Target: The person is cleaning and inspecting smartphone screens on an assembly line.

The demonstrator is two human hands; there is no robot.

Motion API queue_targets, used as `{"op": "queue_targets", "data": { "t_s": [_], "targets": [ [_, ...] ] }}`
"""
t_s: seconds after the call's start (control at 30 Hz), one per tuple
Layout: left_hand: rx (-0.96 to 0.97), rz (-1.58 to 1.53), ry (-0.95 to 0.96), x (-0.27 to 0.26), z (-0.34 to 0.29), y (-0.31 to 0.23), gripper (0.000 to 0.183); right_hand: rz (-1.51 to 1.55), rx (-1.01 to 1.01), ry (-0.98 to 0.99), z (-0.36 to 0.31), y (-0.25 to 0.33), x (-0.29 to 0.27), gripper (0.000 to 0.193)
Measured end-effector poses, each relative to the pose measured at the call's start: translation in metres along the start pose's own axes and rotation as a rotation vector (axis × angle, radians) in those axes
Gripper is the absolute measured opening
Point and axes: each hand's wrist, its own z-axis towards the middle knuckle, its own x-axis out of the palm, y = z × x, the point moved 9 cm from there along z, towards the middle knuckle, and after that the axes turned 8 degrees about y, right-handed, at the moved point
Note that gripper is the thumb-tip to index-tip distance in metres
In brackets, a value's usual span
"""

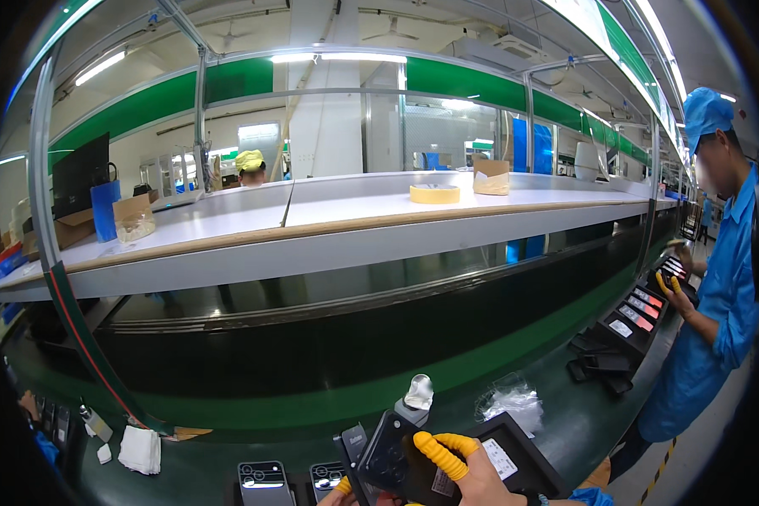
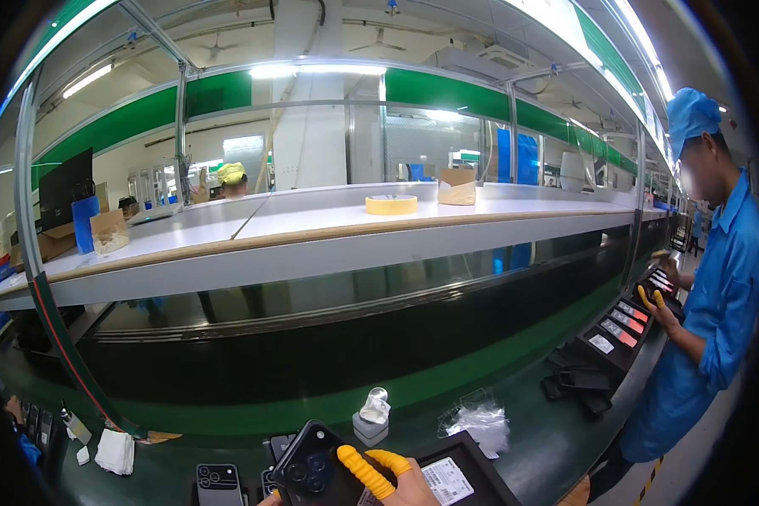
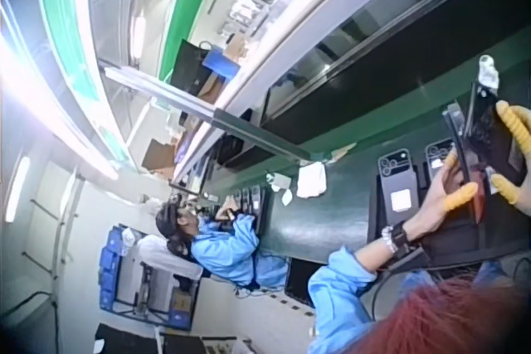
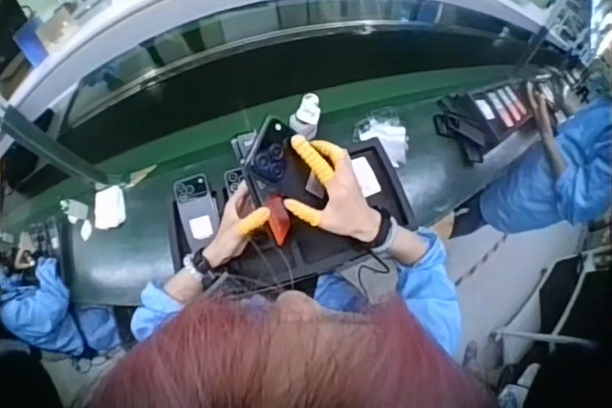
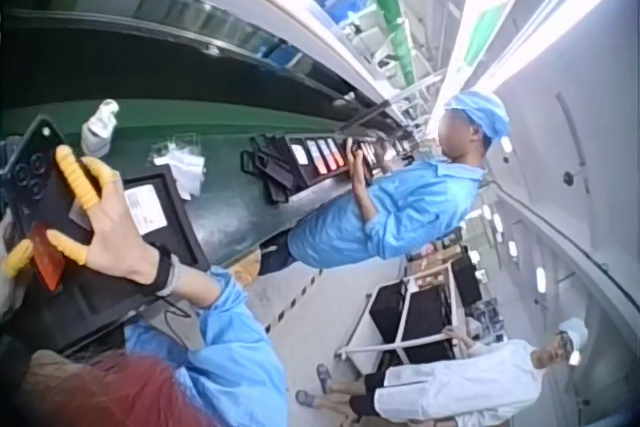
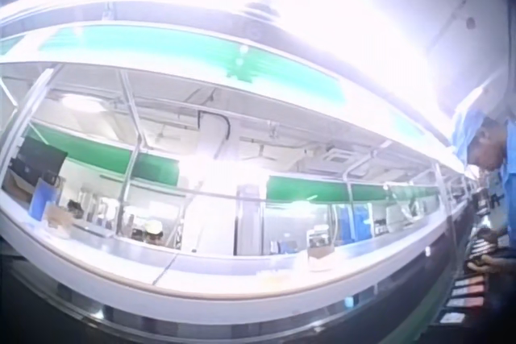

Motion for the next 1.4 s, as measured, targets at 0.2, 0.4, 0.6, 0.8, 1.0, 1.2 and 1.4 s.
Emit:
{"op": "queue_targets", "data": {
  "t_s": [0.2,0.4,0.6,0.8,1.0,1.2,1.4],
  "targets": [
    [-0.006,0.003,0.016,-0.002,0.000,0.007,0.063,-0.061,0.011,-0.132,-0.003,0.011,-0.015,0.084],
    [-0.041,-0.025,-0.018,-0.007,0.000,0.011,0.063,-0.086,0.000,-0.160,-0.002,0.011,-0.016,0.084],
    [-0.034,-0.003,0.011,-0.005,0.001,0.009,0.063,-0.071,0.052,-0.143,-0.004,0.006,-0.014,0.084],
    [-0.033,-0.016,-0.023,-0.015,-0.001,0.022,0.067,-0.084,0.062,-0.155,-0.005,0.006,-0.016,0.084],
    [-0.055,0.008,0.006,-0.005,0.000,0.017,0.070,-0.075,0.044,-0.150,-0.006,0.007,-0.017,0.083],
    [-0.053,-0.019,0.044,0.004,0.002,0.013,0.077,-0.050,0.048,-0.158,-0.008,0.006,-0.017,0.088],
    [0.107,0.324,-0.093,-0.002,-0.002,-0.012,0.108,0.375,0.156,0.005,-0.012,-0.027,-0.002,0.101]
  ]
}}
